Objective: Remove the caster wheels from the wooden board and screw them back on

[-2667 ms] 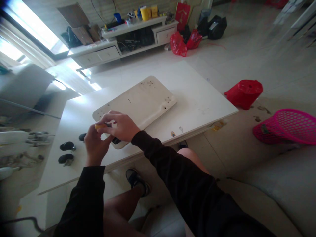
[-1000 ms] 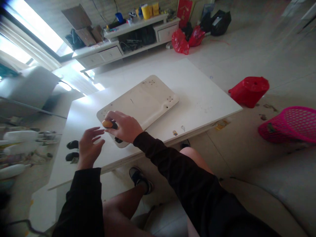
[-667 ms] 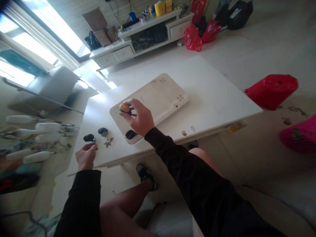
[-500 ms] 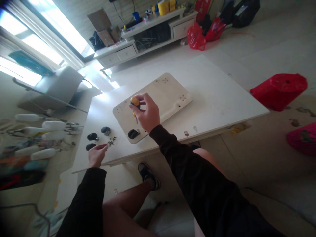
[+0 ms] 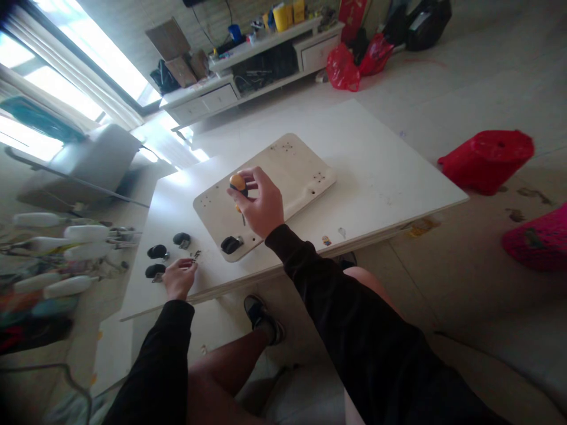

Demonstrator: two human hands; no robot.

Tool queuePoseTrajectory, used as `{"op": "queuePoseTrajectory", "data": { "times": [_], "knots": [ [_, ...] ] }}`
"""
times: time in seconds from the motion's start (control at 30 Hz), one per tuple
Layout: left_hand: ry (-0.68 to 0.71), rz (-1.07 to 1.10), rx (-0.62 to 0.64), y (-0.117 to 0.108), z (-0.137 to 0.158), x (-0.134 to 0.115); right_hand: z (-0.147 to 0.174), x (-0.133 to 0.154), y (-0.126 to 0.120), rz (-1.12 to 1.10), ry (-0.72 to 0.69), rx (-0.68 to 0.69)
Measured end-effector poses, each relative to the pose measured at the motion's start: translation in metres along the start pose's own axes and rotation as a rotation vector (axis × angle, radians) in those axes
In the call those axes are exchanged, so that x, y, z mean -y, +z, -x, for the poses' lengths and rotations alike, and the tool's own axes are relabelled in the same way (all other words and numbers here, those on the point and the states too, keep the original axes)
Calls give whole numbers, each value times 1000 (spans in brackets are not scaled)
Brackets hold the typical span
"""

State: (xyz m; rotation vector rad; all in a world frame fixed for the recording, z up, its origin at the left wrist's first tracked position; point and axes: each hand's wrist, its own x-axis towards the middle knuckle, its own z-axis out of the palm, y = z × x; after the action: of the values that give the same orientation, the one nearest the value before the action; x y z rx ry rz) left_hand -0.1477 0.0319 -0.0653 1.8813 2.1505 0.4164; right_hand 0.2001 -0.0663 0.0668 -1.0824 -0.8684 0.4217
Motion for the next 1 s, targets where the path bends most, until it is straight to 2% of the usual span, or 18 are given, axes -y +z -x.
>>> {"op": "queuePoseTrajectory", "data": {
  "times": [0.13, 0.33, 0.53, 0.8, 1.0],
  "knots": [
    [11, -66, 21, 5, -1, 0, -1, -1, -4, 7, -12, 11],
    [41, -46, 22, 6, 0, -1, -4, 3, -7, 1, -2, -22],
    [1, -52, 36, 1, 1, -2, -5, 3, -7, 1, -6, -15],
    [17, -67, 85, -6, 1, -2, -4, 1, -6, 25, -28, -17],
    [31, -73, 99, -13, 3, -14, -5, -3, -5, 13, -30, -27]
  ]
}}
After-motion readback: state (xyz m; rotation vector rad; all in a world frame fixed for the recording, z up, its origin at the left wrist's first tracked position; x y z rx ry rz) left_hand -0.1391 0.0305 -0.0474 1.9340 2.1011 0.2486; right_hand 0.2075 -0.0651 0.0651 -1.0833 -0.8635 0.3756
